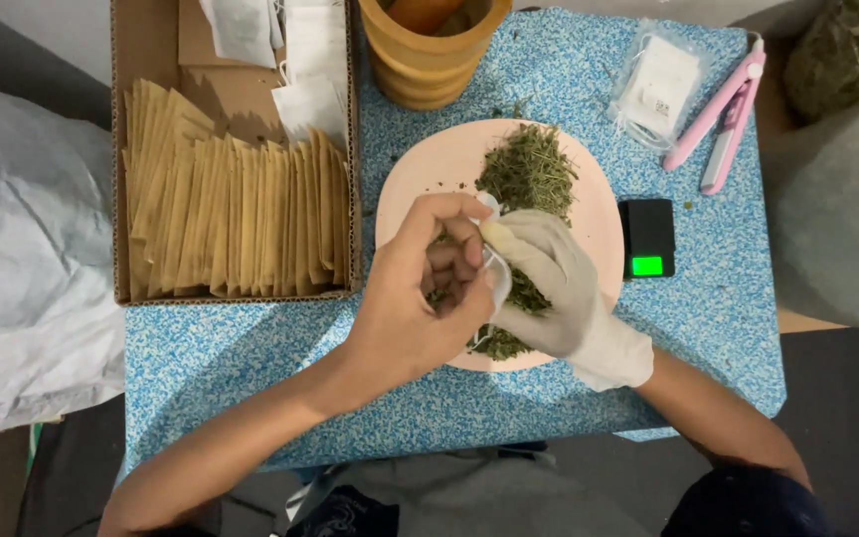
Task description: The person transfers dried leaves from a plate into small white sachets using a plastic spoon, checks the weight of the filled sachets on a scale, and packs them into a cardboard box.
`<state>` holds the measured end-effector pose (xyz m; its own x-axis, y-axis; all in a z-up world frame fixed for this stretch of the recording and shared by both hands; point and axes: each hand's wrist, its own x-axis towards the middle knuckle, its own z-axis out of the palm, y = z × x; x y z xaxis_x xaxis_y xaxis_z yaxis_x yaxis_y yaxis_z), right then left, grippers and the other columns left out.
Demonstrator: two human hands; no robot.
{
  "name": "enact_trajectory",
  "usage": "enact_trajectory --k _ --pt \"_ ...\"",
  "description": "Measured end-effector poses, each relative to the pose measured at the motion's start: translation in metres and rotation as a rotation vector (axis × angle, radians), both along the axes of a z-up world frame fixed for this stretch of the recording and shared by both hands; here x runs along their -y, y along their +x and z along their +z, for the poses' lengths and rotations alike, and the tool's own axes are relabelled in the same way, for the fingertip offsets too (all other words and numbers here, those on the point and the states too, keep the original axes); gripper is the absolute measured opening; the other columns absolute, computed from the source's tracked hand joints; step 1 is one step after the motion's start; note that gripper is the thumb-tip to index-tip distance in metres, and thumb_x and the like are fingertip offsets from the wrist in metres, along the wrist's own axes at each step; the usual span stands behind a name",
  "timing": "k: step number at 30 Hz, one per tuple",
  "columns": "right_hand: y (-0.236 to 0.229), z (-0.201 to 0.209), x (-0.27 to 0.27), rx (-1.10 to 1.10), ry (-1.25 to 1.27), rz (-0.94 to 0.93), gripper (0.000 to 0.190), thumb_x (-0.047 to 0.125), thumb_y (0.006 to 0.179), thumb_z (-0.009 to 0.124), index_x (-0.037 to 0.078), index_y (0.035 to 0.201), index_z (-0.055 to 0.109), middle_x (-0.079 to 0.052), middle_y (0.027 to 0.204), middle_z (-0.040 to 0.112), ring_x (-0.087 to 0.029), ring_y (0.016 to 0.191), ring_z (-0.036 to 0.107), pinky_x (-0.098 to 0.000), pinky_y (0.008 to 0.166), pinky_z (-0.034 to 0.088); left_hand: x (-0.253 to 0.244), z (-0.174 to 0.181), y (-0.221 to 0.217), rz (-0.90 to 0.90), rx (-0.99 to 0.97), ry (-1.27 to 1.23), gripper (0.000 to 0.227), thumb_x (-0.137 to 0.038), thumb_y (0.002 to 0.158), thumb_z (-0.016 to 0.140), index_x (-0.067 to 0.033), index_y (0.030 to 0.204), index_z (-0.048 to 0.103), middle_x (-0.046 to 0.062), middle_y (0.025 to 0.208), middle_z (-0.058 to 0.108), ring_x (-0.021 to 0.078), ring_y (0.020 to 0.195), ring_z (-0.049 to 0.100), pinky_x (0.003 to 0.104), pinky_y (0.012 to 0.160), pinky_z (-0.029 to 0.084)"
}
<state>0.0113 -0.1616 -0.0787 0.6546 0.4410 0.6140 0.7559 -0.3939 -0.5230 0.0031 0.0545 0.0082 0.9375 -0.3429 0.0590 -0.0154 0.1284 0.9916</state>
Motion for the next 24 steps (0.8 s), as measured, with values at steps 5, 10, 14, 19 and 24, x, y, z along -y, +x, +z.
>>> enact_trajectory --k 5,10,14,19,24 --pt "-0.005 -0.004 0.004 -0.151 0.124 0.023 0.061 0.04 0.111 0.07 0.005 0.158 0.054 -0.013 0.14 0.069 -0.033 0.129 0.07 -0.0497 0.116 0.06 0.0 -0.022 -0.003 -0.002 0.196 0.023 0.05 -0.037 0.105 0.071 -0.0078 0.141 0.052 0.002 0.114 0.054 0.0114 0.086 0.051 0.026 0.068 0.046" --pt "-0.008 0.006 0.004 -0.057 0.087 -0.008 0.066 0.022 0.112 0.078 0.009 0.167 0.044 -0.012 0.132 0.072 -0.03 0.121 0.071 -0.0453 0.111 0.059 0.0 -0.033 0.002 0.015 0.428 0.317 0.078 -0.051 0.103 0.073 -0.0082 0.162 0.044 0.014 0.156 0.043 0.0313 0.156 0.046 0.049 0.137 0.043" --pt "-0.007 -0.001 0.007 -0.092 0.108 0.012 0.078 0.014 0.111 0.079 0.012 0.175 0.035 -0.01 0.128 0.07 -0.025 0.112 0.066 -0.0432 0.107 0.056 -0.001 -0.046 0.004 -0.054 0.476 0.335 0.087 -0.051 0.1 0.082 -0.0126 0.167 0.042 0.012 0.164 0.045 0.0297 0.155 0.046 0.047 0.134 0.046" --pt "-0.011 -0.009 0.013 -0.119 0.107 -0.046 0.091 0.018 0.111 0.077 0.01 0.18 0.017 -0.017 0.137 0.073 -0.034 0.132 0.072 -0.0441 0.113 0.063 0.002 -0.056 0.006 -0.059 0.485 0.337 0.063 -0.031 0.104 0.083 -0.009 0.157 0.055 0.011 0.15 0.054 0.0304 0.142 0.053 0.047 0.122 0.046" --pt "-0.009 -0.011 0.014 -0.175 0.138 0.028 0.09 0.013 0.108 0.076 0.004 0.176 0.018 -0.022 0.139 0.07 -0.037 0.129 0.072 -0.0489 0.113 0.064 0.002 -0.061 0.006 -0.035 0.55 0.313 0.055 -0.027 0.107 0.086 -0.0182 0.155 0.059 0.009 0.146 0.058 0.0263 0.127 0.055 0.039 0.11 0.049"
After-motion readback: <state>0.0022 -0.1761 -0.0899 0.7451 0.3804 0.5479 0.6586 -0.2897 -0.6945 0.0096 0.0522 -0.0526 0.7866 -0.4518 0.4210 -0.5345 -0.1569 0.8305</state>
